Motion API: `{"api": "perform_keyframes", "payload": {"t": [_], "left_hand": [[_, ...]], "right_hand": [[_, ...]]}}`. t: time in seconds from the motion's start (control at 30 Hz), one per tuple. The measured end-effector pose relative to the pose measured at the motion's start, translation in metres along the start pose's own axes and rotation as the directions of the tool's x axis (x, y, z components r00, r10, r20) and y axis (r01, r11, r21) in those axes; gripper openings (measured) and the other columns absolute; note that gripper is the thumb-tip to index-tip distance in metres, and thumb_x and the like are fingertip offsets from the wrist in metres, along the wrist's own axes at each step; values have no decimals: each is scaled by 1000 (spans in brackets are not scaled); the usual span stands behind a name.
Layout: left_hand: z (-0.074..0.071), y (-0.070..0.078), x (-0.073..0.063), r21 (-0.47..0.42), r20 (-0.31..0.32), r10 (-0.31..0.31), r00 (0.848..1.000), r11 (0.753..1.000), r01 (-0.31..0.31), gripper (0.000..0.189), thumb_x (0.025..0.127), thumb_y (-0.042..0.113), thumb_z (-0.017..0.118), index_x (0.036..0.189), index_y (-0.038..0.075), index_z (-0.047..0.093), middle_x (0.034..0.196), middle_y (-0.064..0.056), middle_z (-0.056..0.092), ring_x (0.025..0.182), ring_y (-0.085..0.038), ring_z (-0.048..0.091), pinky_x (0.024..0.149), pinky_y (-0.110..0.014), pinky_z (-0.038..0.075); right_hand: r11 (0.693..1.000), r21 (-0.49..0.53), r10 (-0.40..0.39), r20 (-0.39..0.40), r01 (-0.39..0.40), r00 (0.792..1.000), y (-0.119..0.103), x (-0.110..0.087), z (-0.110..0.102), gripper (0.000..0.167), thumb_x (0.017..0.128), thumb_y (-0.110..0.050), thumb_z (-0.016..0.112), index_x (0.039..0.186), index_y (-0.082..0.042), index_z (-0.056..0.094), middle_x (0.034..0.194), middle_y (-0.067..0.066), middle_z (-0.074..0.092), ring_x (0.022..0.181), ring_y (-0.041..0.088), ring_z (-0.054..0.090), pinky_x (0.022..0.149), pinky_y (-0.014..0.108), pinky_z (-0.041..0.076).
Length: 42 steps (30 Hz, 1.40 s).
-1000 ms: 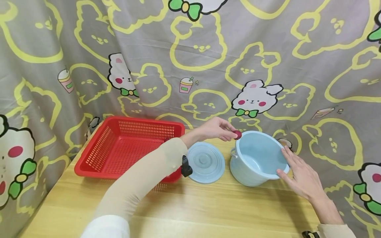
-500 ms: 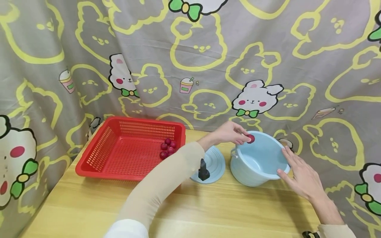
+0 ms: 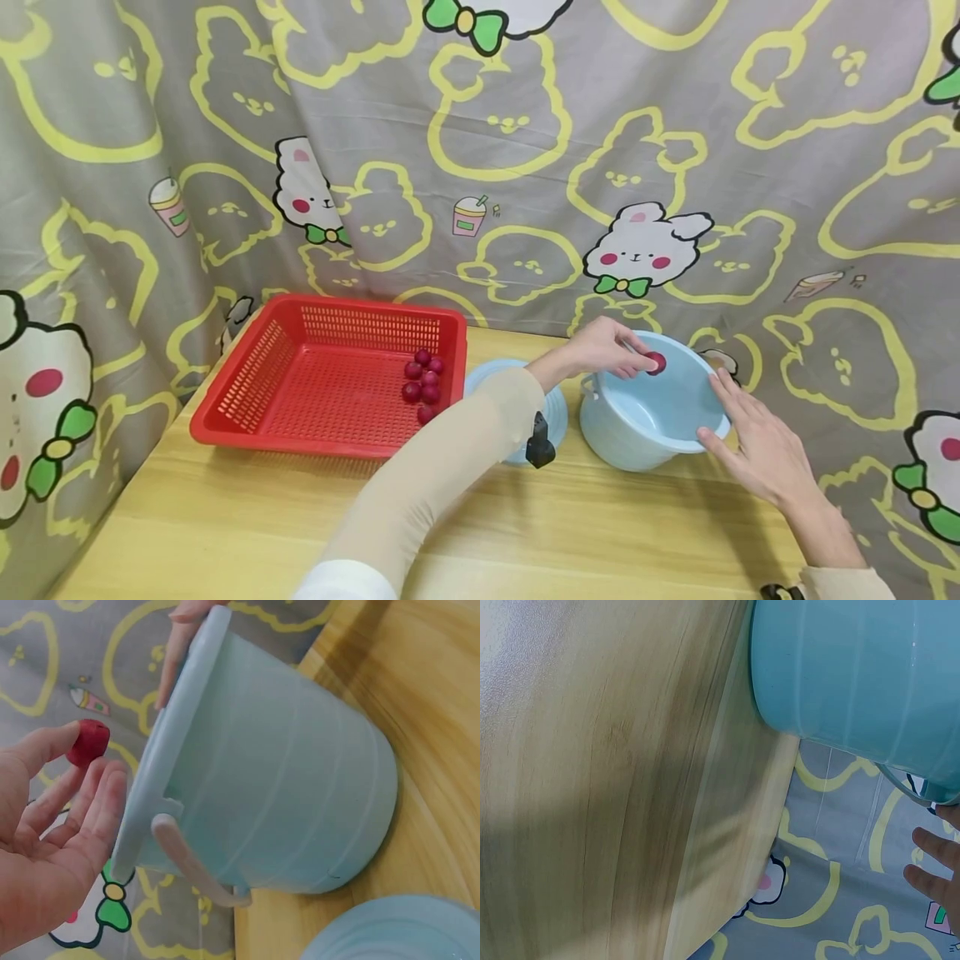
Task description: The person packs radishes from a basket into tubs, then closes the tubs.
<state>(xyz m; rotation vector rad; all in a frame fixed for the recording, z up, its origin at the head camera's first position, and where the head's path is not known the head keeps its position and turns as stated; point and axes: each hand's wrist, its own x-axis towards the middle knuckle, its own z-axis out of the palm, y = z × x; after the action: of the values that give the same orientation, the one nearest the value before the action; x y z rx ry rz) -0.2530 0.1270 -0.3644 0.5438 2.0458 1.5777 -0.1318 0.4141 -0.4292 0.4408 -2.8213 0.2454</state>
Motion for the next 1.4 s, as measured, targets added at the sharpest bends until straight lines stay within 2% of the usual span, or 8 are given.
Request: {"api": "perform_keyframes", "payload": {"t": [0.17, 0.3, 0.57, 0.77, 0.87, 1.0, 1.2, 1.4], "left_hand": [[0, -3, 1, -29, -21, -14, 1000, 999, 13, 20, 92, 20, 84, 103, 4, 79, 97, -18, 82, 87, -28, 82, 79, -30, 68], [-1, -5, 1, -67, -8, 7, 1000, 998, -7, 15, 94, 16, 81, 100, 2, 80, 105, -24, 80, 99, -37, 80, 75, -28, 67], [-1, -7, 2, -91, -9, 10, 1000, 996, -11, 14, 94, 15, 82, 100, 3, 80, 85, -9, 80, 103, -40, 79, 68, -23, 65], [-6, -6, 0, -100, 8, 0, 1000, 995, 0, 14, 94, 15, 81, 102, 4, 80, 104, -20, 80, 105, -40, 78, 81, -35, 68], [-12, -5, -4, -79, 19, 6, 1000, 997, -4, 15, 95, 17, 80, 103, 5, 80, 104, -17, 80, 104, -38, 79, 87, -40, 68], [-24, -4, -11, -51, 28, 16, 999, 999, -15, 19, 97, 20, 79, 108, 4, 80, 108, -16, 79, 104, -37, 79, 83, -35, 68], [-44, -5, -19, -63, 4, 3, 1000, 998, -2, 22, 97, 18, 78, 111, 2, 79, 107, -16, 78, 101, -35, 79, 90, -42, 67], [-68, -3, -34, -42, 0, -17, 1000, 999, 17, 24, 99, 20, 76, 116, 3, 77, 113, -17, 77, 91, -24, 78, 92, -40, 67]], "right_hand": [[1000, 2, -7, -6, 7, 1000, 0, 1, 1, 83, 101, -41, 65, 169, -16, 25, 179, 0, 16, 139, 56, 49, 94, 76, 47], [1000, 3, -11, -9, 11, 1000, 0, 1, 0, 83, 101, -40, 65, 169, -16, 24, 179, 0, 16, 140, 56, 48, 94, 75, 47], [1000, -3, -9, -9, 9, 1000, 0, 0, 1, 83, 101, -40, 65, 169, -16, 24, 179, 0, 16, 139, 56, 49, 92, 75, 48], [1000, -1, -9, -9, 9, 1000, 1, 1, 1, 82, 101, -40, 65, 169, -15, 25, 178, 3, 19, 136, 56, 50, 92, 75, 48], [1000, -1, -7, -10, 7, 1000, 1, 2, 1, 82, 101, -40, 65, 169, -15, 25, 178, 3, 19, 137, 57, 50, 92, 75, 48], [1000, 0, -10, -16, 10, 1000, 2, 3, 2, 83, 101, -41, 66, 168, -14, 26, 177, 8, 24, 137, 56, 51, 94, 74, 48], [1000, 1, -15, -30, 15, 999, 2, 3, 1, 82, 100, -42, 66, 167, -12, 30, 174, 13, 32, 136, 55, 52, 97, 71, 48], [1000, 4, -9, -22, 10, 1000, 2, 3, 1, 82, 100, -40, 66, 167, -13, 29, 175, 12, 30, 137, 56, 51, 98, 70, 47]]}}
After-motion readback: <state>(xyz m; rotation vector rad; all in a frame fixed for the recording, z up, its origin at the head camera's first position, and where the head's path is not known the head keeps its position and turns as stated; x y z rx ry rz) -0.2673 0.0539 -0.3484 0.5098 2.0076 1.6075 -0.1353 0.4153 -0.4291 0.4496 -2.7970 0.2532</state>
